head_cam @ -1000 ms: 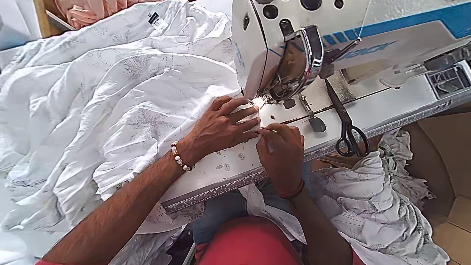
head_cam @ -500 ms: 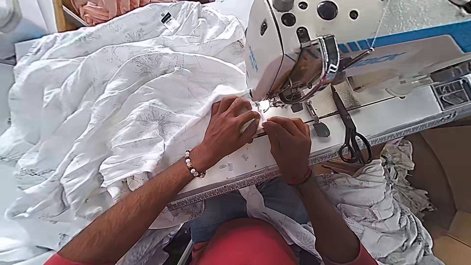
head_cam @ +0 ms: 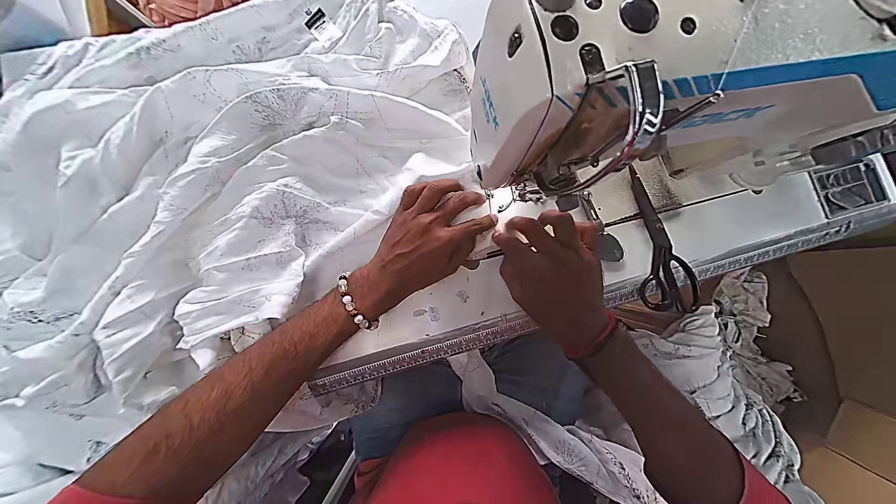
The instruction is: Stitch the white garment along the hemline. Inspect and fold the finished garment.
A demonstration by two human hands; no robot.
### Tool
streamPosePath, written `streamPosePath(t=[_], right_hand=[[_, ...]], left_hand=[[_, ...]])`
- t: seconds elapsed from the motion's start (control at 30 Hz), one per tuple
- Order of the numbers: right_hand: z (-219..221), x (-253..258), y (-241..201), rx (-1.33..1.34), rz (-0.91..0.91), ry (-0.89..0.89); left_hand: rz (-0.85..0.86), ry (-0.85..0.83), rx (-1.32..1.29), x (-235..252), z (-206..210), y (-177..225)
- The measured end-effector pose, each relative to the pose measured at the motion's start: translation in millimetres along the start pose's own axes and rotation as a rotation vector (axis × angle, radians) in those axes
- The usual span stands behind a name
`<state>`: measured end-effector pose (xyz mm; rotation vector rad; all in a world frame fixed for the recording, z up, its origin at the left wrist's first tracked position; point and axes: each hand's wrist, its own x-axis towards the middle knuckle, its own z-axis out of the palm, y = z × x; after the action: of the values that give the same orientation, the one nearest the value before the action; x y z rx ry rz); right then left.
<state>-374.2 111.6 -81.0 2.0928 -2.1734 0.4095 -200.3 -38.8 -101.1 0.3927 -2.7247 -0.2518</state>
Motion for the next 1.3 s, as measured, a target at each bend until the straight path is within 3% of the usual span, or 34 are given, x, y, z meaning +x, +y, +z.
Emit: streamPosePath(t=[0.33,0.43,0.5,0.6,0.7,0.8,1.1,1.3], right_hand=[[12.0,26.6,5.9,-0.129,0.055,-0.08],[-6.6,27.7,8.1,-0.108,0.072,-0.109],[-36.2,20.3,34.3,-0.082,0.16,0.012],[-77.2,-8.0,116.1,-0.19,0.479,0.13],[-56.6,-34.3,175.3,-0.267,0.604,0.086],[-35.3,-36.9,177.1,-0.293,0.641,0.051],[-30.8,-42.0,167.1,-0.18,0.67,0.145],[-27.1,-40.0,166.2,-0.173,0.702,0.17]], left_hand=[[0.081,0.078,0.043,22.4,-0.4,-35.9],[0.105,0.107,0.053,30.6,-1.9,-47.2],[0.114,0.114,0.055,33.9,-3.1,-53.1],[0.121,0.117,0.045,35.2,-2.2,-57.2],[0.123,0.12,0.054,37.8,-2.6,-60.3],[0.144,0.104,0.032,35.4,-0.7,-59.0],[0.211,0.086,-0.012,32.0,-1.1,-51.0],[0.139,0.038,-0.059,35.0,0.6,-57.1]])
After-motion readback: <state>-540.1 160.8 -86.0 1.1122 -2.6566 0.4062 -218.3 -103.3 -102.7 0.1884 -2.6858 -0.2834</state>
